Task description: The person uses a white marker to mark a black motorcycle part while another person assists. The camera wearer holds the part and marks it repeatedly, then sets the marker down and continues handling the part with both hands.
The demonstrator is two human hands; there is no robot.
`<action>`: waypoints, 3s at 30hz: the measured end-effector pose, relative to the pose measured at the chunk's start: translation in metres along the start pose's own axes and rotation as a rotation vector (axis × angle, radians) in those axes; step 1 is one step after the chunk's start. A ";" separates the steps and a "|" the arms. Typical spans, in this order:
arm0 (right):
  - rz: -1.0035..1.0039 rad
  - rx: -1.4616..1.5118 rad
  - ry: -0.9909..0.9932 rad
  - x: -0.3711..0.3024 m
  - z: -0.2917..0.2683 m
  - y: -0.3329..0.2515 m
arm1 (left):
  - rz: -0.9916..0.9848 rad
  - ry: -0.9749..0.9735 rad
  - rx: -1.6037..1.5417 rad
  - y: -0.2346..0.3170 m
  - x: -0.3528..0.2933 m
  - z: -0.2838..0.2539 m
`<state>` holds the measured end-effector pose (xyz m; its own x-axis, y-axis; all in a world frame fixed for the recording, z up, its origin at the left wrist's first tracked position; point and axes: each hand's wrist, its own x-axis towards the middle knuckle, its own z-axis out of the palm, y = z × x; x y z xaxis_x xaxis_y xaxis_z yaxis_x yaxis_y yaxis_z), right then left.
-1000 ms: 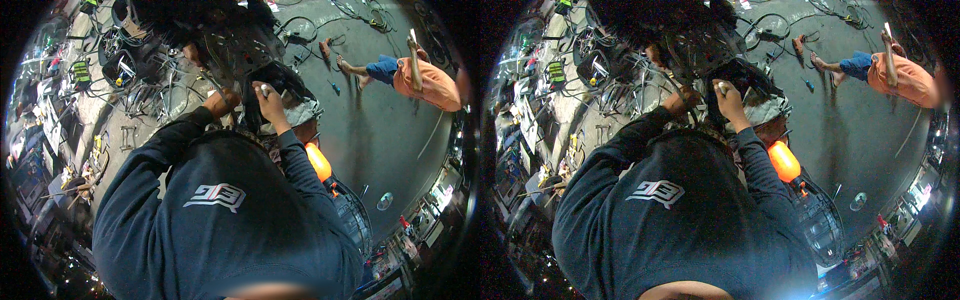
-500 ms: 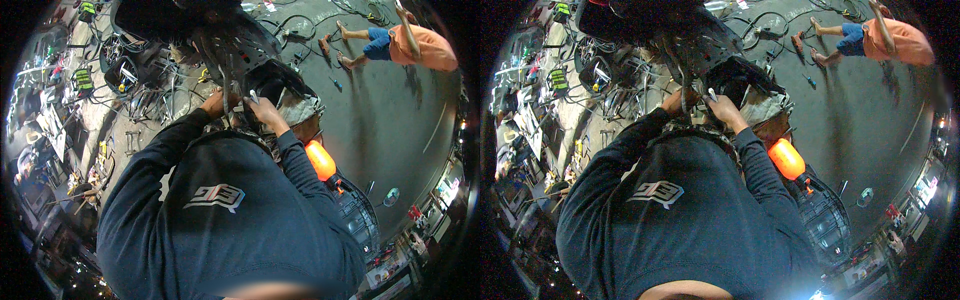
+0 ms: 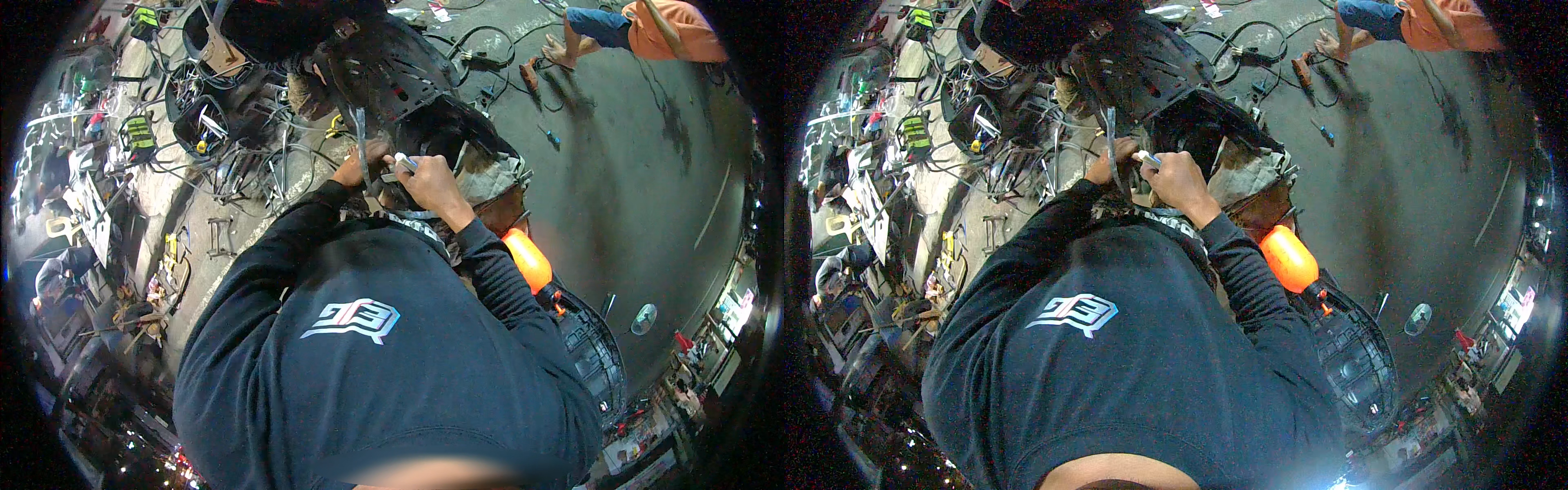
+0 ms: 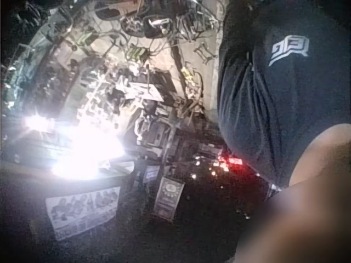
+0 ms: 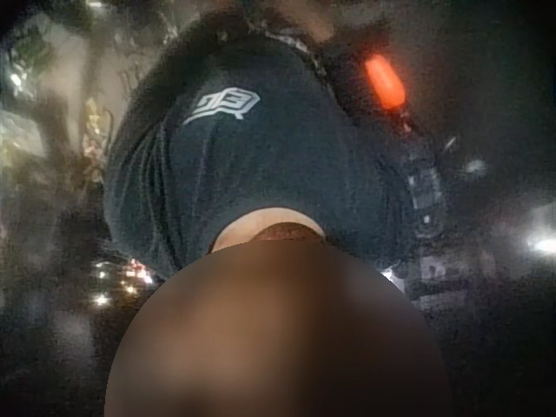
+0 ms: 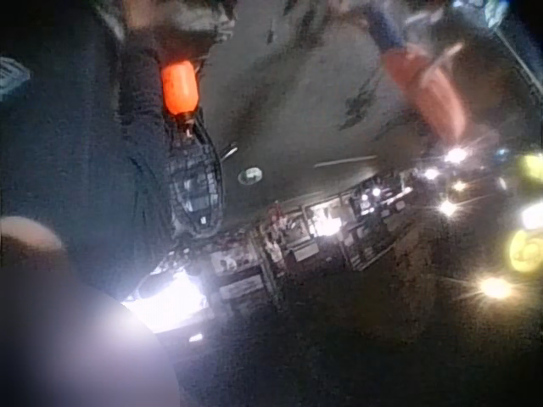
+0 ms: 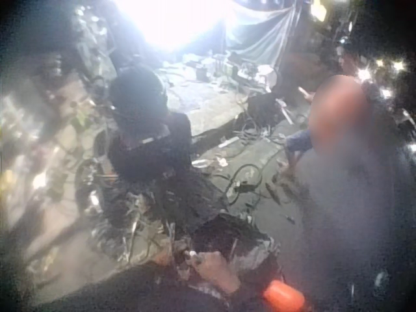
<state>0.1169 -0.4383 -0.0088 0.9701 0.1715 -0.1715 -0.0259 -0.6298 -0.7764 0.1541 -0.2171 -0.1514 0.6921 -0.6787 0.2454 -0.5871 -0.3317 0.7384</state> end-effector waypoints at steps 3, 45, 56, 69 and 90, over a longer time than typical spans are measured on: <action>0.020 -0.001 -0.009 -0.001 0.001 0.000 | 0.027 0.040 -0.074 0.003 0.001 0.002; 0.478 -0.095 0.114 0.052 0.025 0.149 | -0.874 0.370 -1.048 -0.022 -0.008 0.096; 0.605 -0.127 0.322 0.064 0.059 0.136 | -0.475 -0.146 -0.177 -0.050 0.009 0.070; 0.349 -0.412 0.018 0.066 0.073 0.151 | -0.231 -0.331 -0.561 -0.109 0.000 0.109; 0.595 -0.105 0.087 0.054 0.049 0.142 | -0.187 -0.124 -0.127 -0.101 0.011 0.113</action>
<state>0.1537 -0.4816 -0.1578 0.8125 -0.2927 -0.5042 -0.5503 -0.6705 -0.4976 0.1731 -0.2650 -0.2946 0.7224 -0.6911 0.0240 -0.3909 -0.3794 0.8386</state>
